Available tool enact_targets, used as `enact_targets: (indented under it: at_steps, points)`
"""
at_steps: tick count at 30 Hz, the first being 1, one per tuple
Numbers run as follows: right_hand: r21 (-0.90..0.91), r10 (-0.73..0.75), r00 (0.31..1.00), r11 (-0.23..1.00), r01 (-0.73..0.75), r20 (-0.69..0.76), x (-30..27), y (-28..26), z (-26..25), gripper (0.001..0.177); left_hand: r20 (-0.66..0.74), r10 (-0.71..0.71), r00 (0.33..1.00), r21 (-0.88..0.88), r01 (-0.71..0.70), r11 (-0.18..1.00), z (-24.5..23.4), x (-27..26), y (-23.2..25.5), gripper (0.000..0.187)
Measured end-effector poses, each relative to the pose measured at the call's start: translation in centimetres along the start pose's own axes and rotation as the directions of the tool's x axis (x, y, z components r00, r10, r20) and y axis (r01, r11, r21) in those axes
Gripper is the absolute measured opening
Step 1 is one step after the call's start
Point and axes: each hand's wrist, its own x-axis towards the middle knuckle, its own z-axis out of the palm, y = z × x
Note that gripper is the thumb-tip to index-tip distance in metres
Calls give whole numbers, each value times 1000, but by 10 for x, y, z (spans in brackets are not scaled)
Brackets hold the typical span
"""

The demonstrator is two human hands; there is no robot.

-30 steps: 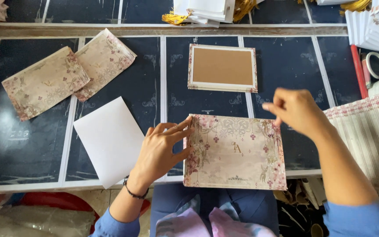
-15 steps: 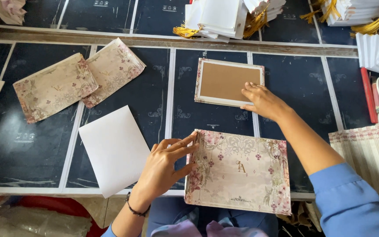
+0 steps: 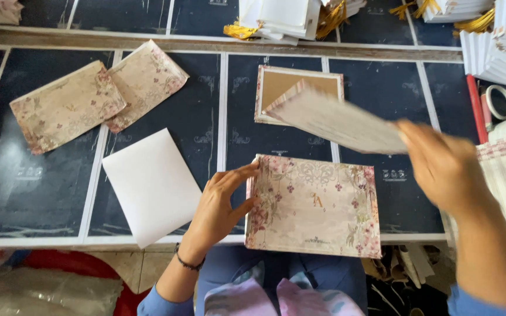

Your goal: The person inserts white paper sheets into patterned book covers one by one. They repeatedly pick up a cover, place a sheet inside, and stack the assembled unit on a growing pile on the table.

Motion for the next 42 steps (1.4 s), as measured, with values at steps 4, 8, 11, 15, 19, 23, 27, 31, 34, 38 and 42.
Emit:
enact_targets:
  at_steps: [4,8,11,15,19,23,27,31,34,38,42]
  points:
    - [-97,-131,991,987,130,-10,-42,-101,-35,34,-76,43,996,-33,-46,998,5,-5,1,29]
    - [-55,-165,986,985,166,12,-72,-145,-2,23,-116,99,988,-65,-107,992,8,-10,-3,27]
    - [-34,-150,986,989,147,-79,-76,-162,25,17,-138,99,986,-137,-118,984,4,-23,-13,32]
    - [6,-135,985,991,136,-111,-89,-160,42,19,-281,-47,958,-33,39,999,-50,-59,-38,43]
    - [25,-149,985,988,152,-92,-97,-155,44,21,-368,-76,927,277,188,942,-107,-116,-86,49]
    - [89,-143,989,985,146,-31,-105,-148,46,32,-230,-227,946,370,301,879,-123,-153,-109,40]
    - [185,90,995,980,-78,-53,-117,-149,42,50,-207,-78,975,432,163,887,-117,-166,-127,36]
    - [48,323,928,946,-319,-188,-142,-118,52,32,-171,38,985,481,50,876,-115,-167,-140,24]
    - [56,531,845,847,-528,-62,-169,-81,70,31,-169,77,983,467,11,884,-113,-165,-144,16]
    - [127,637,762,751,-648,120,-170,-67,82,40,-216,150,965,408,-50,911,-120,-144,-129,10]
    - [41,622,768,772,-634,156,-159,-70,82,43,-375,246,894,375,-97,922,-143,-108,-107,23]
